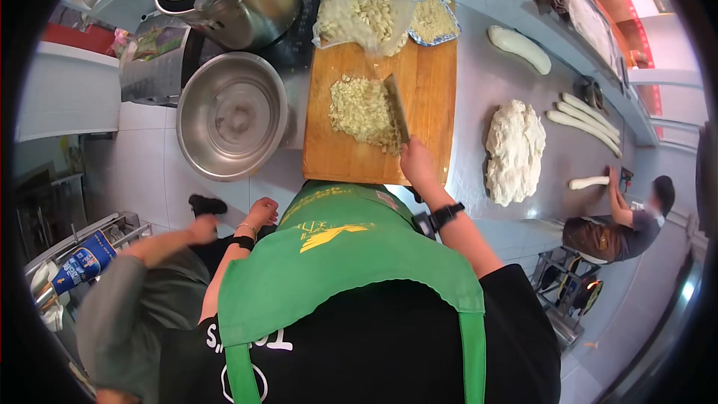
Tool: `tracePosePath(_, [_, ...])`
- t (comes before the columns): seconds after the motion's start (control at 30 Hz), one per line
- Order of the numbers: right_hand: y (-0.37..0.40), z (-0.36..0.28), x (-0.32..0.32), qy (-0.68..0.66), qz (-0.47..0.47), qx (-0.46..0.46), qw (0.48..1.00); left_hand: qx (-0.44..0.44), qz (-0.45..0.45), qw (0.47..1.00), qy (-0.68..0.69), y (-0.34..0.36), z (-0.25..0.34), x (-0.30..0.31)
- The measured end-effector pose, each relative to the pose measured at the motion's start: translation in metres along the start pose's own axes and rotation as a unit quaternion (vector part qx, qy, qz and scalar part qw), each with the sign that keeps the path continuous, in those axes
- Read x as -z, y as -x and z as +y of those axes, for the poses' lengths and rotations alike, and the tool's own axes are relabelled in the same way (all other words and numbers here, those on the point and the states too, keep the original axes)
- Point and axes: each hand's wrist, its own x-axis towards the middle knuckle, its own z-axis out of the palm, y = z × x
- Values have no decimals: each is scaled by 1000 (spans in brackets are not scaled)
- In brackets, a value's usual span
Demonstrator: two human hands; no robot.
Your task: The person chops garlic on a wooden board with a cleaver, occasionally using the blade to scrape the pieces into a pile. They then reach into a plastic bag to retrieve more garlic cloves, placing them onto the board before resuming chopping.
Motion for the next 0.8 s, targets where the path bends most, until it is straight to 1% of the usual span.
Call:
tracePosePath(0.03, [-2, 0, 1, 0, 2, 0, 1000, 2, -18, 1000, 7, 3, 1, -2])
tracePosePath(0.1, [-12, -7, 7, -23, -43, -48, 998, 2, -31, 999, 15, 4, 7, 3])
tracePosePath(0.13, [-10, -14, 10, -23, -47, -47, 998, 7, -41, 999, 8, 7, 5, 3])
tracePosePath(0.2, [-5, -25, 17, -31, -2, -10, 999, 11, -54, 998, 0, 14, 12, 1])
tracePosePath(0.23, [-5, -18, 11, -30, -3, -11, 999, 40, -90, 995, 5, 22, 20, 0])
tracePosePath(0.27, [-10, -10, 2, -11, -25, -7, 1000, 67, -123, 990, 11, 30, 29, -2])
tracePosePath(0.3, [-14, -14, 0, 6, -46, -2, 999, 66, -121, 990, 11, 31, 31, -5])
tracePosePath(0.37, [-15, -19, 6, -2, -43, 3, 999, 79, -165, 983, -18, 35, 36, -8])
tracePosePath(0.43, [-15, -23, 10, -5, -43, 4, 999, 65, -183, 981, -23, 22, 27, -9])
tracePosePath(0.47, [-14, -24, 7, 5, -63, 7, 998, 51, -200, 978, -30, 16, 18, -10])
tracePosePath(0.5, [-14, -23, 4, 14, -81, 11, 997, 52, -200, 978, -29, 16, 17, -12])
tracePosePath(0.53, [-15, -21, 1, 13, -81, 13, 997, 47, -201, 978, -35, 15, 17, -12])
tracePosePath(0.6, [-22, -27, 1, 8, -52, 35, 998, 41, -197, 979, -39, 14, 18, -8])
tracePosePath(0.63, [-19, -33, 4, 7, -56, 35, 998, 39, -194, 980, -32, 16, 16, -9])
tracePosePath(0.7, [-13, -41, 11, -12, -67, 7, 998, 37, -193, 980, -25, 19, 19, -13])
tracePosePath(0.77, [-17, -20, -5, -3, -73, 17, 997, 35, -155, 986, -56, 27, 26, -12])
tracePosePath(0.8, [-23, -26, -6, 3, -76, 30, 997, 33, -151, 986, -57, 23, 24, -9])
